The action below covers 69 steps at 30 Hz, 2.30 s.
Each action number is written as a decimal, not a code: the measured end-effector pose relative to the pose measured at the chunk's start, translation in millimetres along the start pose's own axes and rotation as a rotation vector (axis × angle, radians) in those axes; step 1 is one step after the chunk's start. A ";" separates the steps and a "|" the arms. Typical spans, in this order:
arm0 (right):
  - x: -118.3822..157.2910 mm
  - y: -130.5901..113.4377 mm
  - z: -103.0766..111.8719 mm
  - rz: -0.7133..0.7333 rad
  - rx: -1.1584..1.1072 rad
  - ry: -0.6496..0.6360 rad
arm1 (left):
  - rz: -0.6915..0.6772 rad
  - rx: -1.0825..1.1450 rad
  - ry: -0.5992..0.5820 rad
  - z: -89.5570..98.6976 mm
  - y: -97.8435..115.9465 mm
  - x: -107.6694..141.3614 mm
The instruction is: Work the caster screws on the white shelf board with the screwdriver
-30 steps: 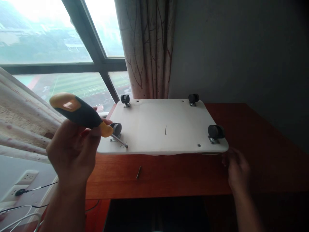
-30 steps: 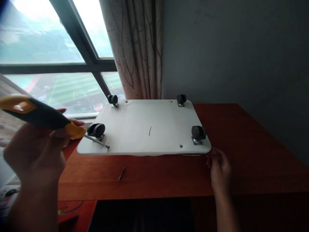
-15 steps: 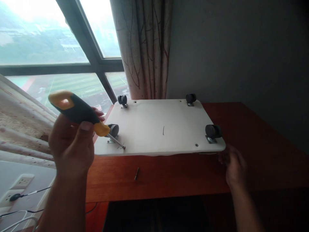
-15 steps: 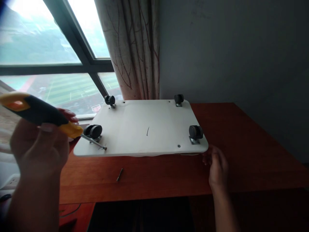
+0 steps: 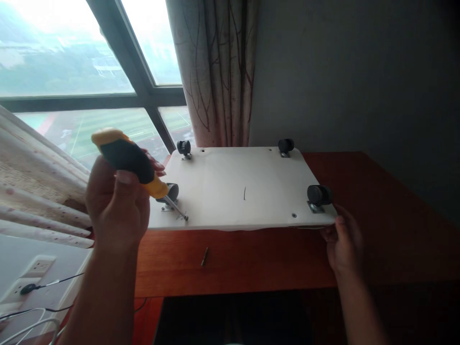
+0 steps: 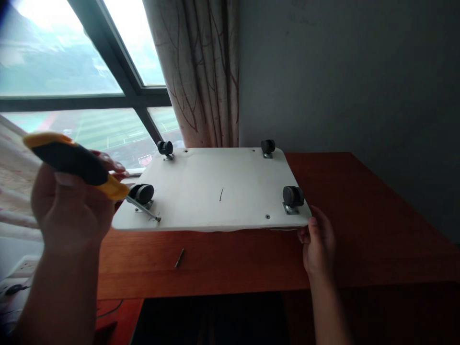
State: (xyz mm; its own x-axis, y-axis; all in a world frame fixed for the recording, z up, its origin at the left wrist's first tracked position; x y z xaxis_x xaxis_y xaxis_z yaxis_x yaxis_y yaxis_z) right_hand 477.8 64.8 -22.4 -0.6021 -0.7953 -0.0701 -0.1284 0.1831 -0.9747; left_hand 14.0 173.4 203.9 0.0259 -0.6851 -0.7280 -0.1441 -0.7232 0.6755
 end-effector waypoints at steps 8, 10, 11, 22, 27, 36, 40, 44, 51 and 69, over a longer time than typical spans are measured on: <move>0.0 1.1 1.3 -0.011 -0.017 0.002 | 0.123 0.121 0.072 -3.3 -7.9 -5.3; 0.4 1.2 0.8 -0.016 -0.031 0.005 | 0.148 0.130 0.097 -3.3 -10.1 -6.1; 0.5 1.2 0.7 -0.020 -0.037 0.007 | 0.128 0.121 0.100 -3.1 -8.1 -6.6; 0.3 2.1 0.5 -0.028 -0.050 0.012 | 0.218 0.222 0.076 5.9 -19.0 -9.9; 0.8 0.9 -1.8 -0.014 -0.066 -0.005 | 0.170 0.214 0.032 -0.9 -17.6 -13.0; 0.0 0.6 -2.4 0.000 -0.061 -0.017 | 0.055 0.082 0.018 -7.7 -2.0 -11.6; 0.3 0.5 -2.1 -0.008 -0.057 -0.014 | -0.066 0.051 0.011 -5.7 2.5 -12.1; 1.0 0.4 -2.5 -0.025 -0.051 -0.008 | -0.034 0.057 -0.014 -9.1 0.7 -8.4; 0.5 0.8 -3.3 -0.018 -0.059 -0.014 | 0.026 0.088 -0.010 -10.5 1.6 -4.3; 0.7 0.3 -3.2 -0.010 -0.056 -0.008 | 0.163 0.208 0.152 -2.6 -7.0 -3.9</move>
State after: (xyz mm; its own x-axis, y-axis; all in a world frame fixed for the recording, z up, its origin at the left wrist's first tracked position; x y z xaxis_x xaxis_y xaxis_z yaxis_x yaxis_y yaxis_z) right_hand 474.9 66.2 -22.1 -0.5942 -0.8018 -0.0627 -0.1785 0.2074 -0.9618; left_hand 17.5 180.9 202.3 0.1311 -0.8074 -0.5753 -0.3580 -0.5797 0.7320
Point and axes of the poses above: each hand's wrist, its own x-axis away from the middle knuckle, its own z-axis out of the back of the hand, y = z × x, the point moved 9 cm from there along -x, towards the middle knuckle, and after that the axes turned 9 degrees about -y, right-handed, at the moved point
